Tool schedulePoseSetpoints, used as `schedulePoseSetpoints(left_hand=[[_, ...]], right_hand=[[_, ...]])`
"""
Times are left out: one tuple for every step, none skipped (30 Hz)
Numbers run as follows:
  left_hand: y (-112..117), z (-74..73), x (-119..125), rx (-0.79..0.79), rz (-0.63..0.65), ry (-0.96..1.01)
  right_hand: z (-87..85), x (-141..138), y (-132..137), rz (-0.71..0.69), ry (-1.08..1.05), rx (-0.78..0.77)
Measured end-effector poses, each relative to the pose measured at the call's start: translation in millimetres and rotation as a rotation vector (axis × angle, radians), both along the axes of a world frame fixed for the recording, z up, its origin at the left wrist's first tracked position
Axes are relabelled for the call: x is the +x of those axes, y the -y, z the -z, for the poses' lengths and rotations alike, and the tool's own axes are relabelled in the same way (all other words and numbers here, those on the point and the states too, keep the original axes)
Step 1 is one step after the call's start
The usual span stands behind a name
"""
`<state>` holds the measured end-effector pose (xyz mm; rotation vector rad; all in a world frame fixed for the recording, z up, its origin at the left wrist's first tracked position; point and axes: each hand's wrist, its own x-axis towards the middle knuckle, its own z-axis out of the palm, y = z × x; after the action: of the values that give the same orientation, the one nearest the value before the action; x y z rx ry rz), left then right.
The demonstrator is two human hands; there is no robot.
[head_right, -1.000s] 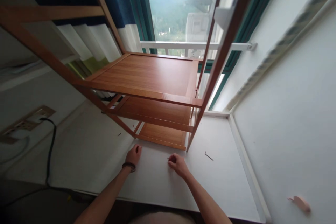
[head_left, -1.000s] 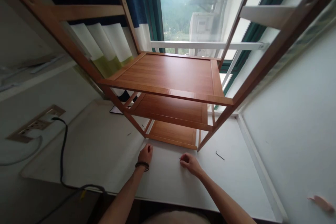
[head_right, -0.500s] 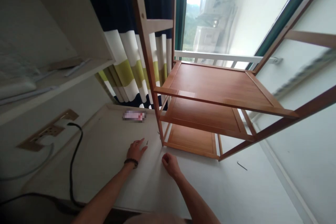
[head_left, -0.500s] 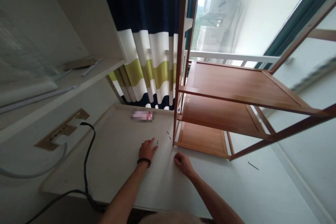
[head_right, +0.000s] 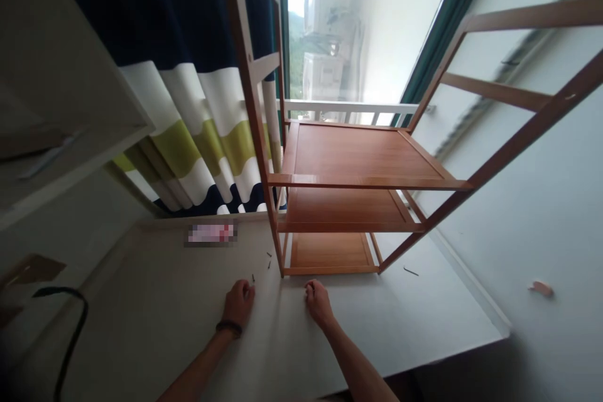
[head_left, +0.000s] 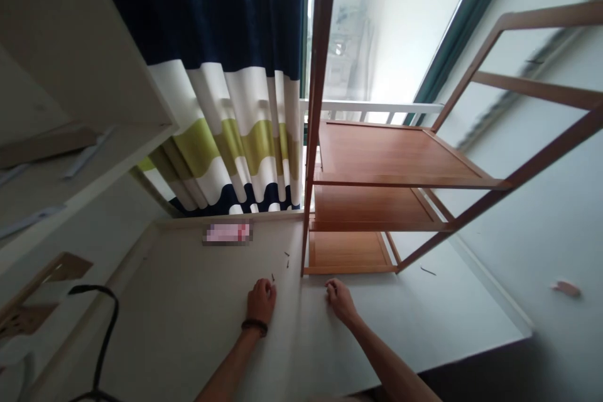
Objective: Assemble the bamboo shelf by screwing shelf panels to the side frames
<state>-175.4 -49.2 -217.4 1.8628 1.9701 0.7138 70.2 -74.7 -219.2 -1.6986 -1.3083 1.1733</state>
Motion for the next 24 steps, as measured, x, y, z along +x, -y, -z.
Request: schedulePoseSetpoints(left_hand=[[3,-1.8,6,0.006,0.023,0.019],[5,-5.0,12,0.015,0.046,0.037],[6,-9.8,20,0.027,0.066,0.054],[8,-16.3,28,0.039,0.087,0.071],[9,-24.6,38,0.047,0.108,0.086],[9,-34.6,48,0.054,0.132,0.103],[9,-46.2,60,0.049,0.171,0.124],[9,-58.9,73,0.043,0.214,0.143],[9,-72.1,87,0.048,0.262,0.165],[8,-85.3,101,0.055,0.310,0.189],[7,-97.9,117,0.067,0.353,0.203],[6,-109.5,133,0.073,0.394,0.210],[5,-119.7,149,0.076,0.426,0.215],[4,-128.5,166,0.081,0.453,0.212],[3,-136.2,182,0.084,0.476,0.205],[3,-143.1,198,0.085,0.496,0.200],[4,-149.6,214,0.087,0.514,0.199],[6,-156.4,228,0.092,0.530,0.205],[9,-163.6,242,0.098,0.545,0.220],[11,-171.7,255,0.114,0.556,0.243],[14,-180.6,267,0.136,0.563,0.273],[17,-190.4,278,0.162,0.566,0.306],[19,-201.0,289,0.203,0.548,0.348],[21,-212.1,298,0.237,0.522,0.387]], right_hand=[[-1.4,8,1,0.020,-0.010,-0.008],[-3.1,15,2,0.025,-0.028,-0.019],[-4.8,22,3,0.020,-0.051,-0.030],[-6.3,30,4,0.009,-0.076,-0.040],[-7.6,38,5,-0.006,-0.101,-0.048],[-8.4,47,6,-0.022,-0.123,-0.053],[-8.9,56,6,-0.038,-0.139,-0.055],[-9.0,66,7,-0.050,-0.155,-0.058],[-9.0,77,7,-0.056,-0.173,-0.065],[-9.0,87,6,-0.059,-0.192,-0.078],[-9.4,98,5,-0.060,-0.210,-0.094],[-10.3,108,4,-0.062,-0.227,-0.109],[-12.0,118,3,-0.066,-0.241,-0.120],[-14.7,127,2,-0.074,-0.254,-0.127],[-18.6,135,1,-0.085,-0.265,-0.128],[-23.7,144,1,-0.096,-0.281,-0.128],[-29.9,153,0,-0.106,-0.302,-0.130],[-37.0,163,0,-0.117,-0.323,-0.129],[-45.0,173,0,-0.131,-0.342,-0.125],[-53.4,184,0,-0.149,-0.357,-0.117],[-62.0,196,-1,-0.173,-0.370,-0.102],[-70.9,208,-1,-0.201,-0.384,-0.086],[-79.8,220,-2,-0.231,-0.399,-0.074],[-88.8,231,-4,-0.264,-0.416,-0.065]])
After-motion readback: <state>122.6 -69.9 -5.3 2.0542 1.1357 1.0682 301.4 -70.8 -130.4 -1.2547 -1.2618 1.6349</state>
